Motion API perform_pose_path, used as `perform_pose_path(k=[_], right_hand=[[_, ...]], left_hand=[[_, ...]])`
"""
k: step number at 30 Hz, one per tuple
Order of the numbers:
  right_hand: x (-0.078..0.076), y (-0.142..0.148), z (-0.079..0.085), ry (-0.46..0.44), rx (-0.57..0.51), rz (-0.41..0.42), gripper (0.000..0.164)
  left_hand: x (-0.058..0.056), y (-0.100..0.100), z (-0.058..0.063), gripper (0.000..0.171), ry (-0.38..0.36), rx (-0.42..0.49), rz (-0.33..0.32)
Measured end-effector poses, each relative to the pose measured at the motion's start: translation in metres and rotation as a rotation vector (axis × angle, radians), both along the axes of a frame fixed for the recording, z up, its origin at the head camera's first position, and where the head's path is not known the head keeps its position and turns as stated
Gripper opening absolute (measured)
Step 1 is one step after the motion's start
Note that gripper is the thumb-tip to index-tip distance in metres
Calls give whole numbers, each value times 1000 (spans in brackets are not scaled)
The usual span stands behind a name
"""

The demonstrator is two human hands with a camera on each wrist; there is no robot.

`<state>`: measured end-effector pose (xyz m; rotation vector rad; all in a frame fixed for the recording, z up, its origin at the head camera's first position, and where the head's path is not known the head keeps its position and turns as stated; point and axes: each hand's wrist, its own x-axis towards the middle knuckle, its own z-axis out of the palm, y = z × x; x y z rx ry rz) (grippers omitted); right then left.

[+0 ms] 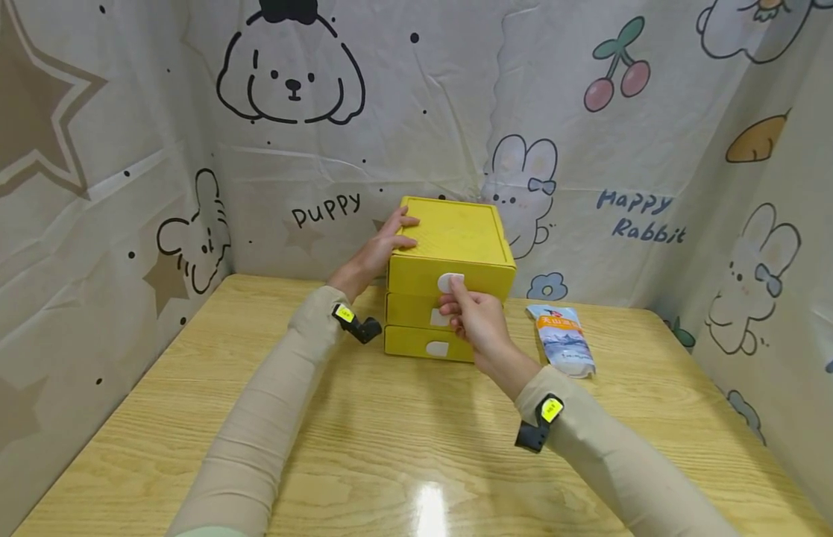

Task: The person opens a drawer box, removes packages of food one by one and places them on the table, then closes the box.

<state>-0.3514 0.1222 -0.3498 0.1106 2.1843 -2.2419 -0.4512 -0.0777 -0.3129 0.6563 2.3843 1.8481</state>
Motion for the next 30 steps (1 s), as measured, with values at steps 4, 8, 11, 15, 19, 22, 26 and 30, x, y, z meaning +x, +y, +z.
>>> perform_pose_path(k=[4, 8, 11, 15, 19, 22, 26, 30], right_hand=[[-3, 0, 0, 7, -5, 7, 54], [-6, 1, -1, 22, 0, 16, 53], [-8, 2, -2, 35, 10, 16, 53], [-9, 2, -3, 50, 16, 17, 53], [-9, 4, -5, 53, 15, 26, 52], [-9, 5, -6, 45, 27, 33, 53], [-7, 6, -8, 39, 36, 33, 57], [-4, 11, -21, 24, 69, 17, 60]], left_hand=[[-1, -1, -1, 57, 2, 2, 0], [-2, 0, -1, 58, 1, 3, -1], [-2, 0, 1, 58, 0, 5, -4], [-3, 0, 1, 58, -2, 3, -4], [-3, 1, 1, 58, -7, 5, -1], [-3, 1, 1, 58, -5, 6, 2], [-2, 1, 1, 59, -1, 8, 5], [-1, 1, 1, 59, 3, 18, 2]])
